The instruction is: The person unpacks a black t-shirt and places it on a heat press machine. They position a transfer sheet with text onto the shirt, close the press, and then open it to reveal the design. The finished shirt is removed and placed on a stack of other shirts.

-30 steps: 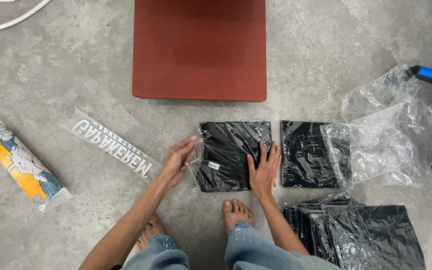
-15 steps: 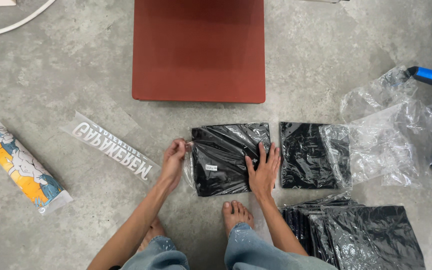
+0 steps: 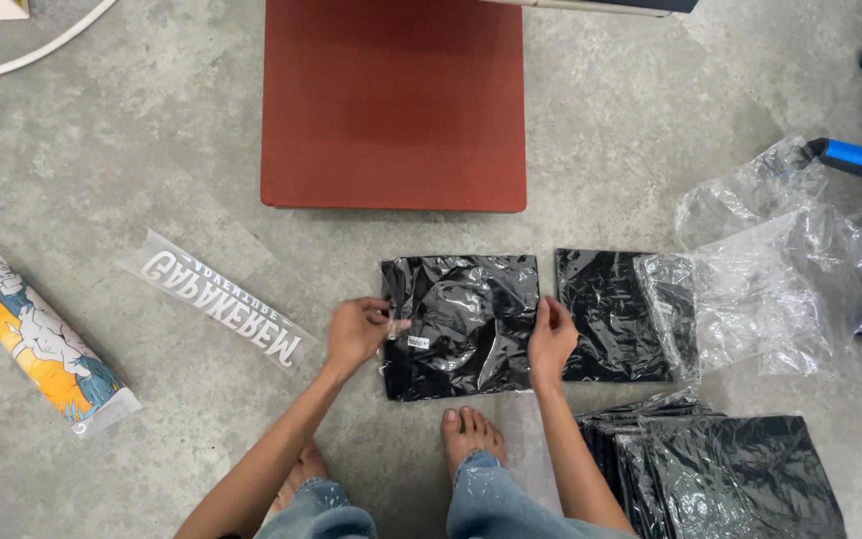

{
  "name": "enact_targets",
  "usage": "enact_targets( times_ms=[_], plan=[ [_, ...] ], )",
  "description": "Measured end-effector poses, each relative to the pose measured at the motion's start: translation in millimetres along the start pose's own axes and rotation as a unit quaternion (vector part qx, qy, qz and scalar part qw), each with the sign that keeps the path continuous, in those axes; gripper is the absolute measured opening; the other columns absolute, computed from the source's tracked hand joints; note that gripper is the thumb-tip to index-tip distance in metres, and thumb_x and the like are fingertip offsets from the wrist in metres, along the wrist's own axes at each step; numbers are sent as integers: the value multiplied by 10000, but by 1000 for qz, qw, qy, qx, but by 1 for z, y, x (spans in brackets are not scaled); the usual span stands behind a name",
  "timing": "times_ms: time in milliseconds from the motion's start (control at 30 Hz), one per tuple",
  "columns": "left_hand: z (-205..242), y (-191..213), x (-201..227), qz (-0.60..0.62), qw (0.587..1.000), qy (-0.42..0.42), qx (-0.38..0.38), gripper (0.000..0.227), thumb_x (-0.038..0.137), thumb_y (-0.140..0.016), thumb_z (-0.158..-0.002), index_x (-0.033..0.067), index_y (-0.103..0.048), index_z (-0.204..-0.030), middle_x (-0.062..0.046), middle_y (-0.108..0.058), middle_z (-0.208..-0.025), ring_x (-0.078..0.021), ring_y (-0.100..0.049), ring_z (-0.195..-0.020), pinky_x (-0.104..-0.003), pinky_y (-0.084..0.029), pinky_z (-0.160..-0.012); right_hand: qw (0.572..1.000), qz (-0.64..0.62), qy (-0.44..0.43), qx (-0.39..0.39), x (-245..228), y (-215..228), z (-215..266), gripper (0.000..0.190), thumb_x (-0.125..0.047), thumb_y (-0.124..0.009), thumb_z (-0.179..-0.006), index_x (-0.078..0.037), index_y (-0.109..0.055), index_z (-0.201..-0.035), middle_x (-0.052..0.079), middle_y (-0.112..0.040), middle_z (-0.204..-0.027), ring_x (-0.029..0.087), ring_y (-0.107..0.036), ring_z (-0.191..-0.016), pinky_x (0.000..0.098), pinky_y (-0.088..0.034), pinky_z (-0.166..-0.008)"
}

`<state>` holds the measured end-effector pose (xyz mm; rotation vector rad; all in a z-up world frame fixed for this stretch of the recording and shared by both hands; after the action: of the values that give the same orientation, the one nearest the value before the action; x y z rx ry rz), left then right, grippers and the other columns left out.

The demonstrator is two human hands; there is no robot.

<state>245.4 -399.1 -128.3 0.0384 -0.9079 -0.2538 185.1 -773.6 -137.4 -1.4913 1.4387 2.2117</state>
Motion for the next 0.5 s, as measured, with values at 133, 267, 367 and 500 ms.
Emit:
enact_targets(
  times_ms=[133,267,367,500],
  plan=[
    [-7,-21,-5,-114,993,-10,5,409,417,-935,-746,139,-830,-1026,-29,-810,-823,-219,-781,-759,-326,-584,-685,996,-23,-85,-29,21,-7,-14,225,-362,-727,-1015,-177,-819,-1104,65,-762,-904,178,-687,-829,389,-521,-700],
    [3,-20,15,-101,993,-15,-62,731,494,-577,-1031,-33,-496,-1531,-277,-548,-1514,-396,-477,-1457,-532,-373,-1212,997,-4,-70,36,27,10,-34,157,-260,-756,-950,-123,-822,-990,131,-723,-811,252,-661,-774,386,-466,-684],
    [7,8,24,74,995,-50,-43,546,343,-417,-1120,-97,-539,-1417,-169,-639,-1000,-257,-616,-916,-408,-553,-818,995,-4,-19,98,-32,68,-38,161,-142,-696,-1000,-24,-789,-941,151,-678,-755,206,-569,-714,363,-411,-665],
    [28,53,71,66,986,-150,-37,448,316,-420,-1141,-39,-525,-1393,-266,-699,-1016,-305,-638,-1069,-470,-502,-1002,963,148,81,210,-36,212,-139,146,-115,-652,-1076,-90,-760,-980,156,-714,-818,358,-721,-808,411,-505,-695]
  ],
)
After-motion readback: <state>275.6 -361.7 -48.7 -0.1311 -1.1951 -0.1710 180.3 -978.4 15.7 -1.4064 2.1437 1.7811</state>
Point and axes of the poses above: each hand's wrist, its own z-axis away from the middle knuckle, its own y-axis out of the back of the hand, x = y × z, the point moved 7 cm from there along -z, towards the middle knuckle
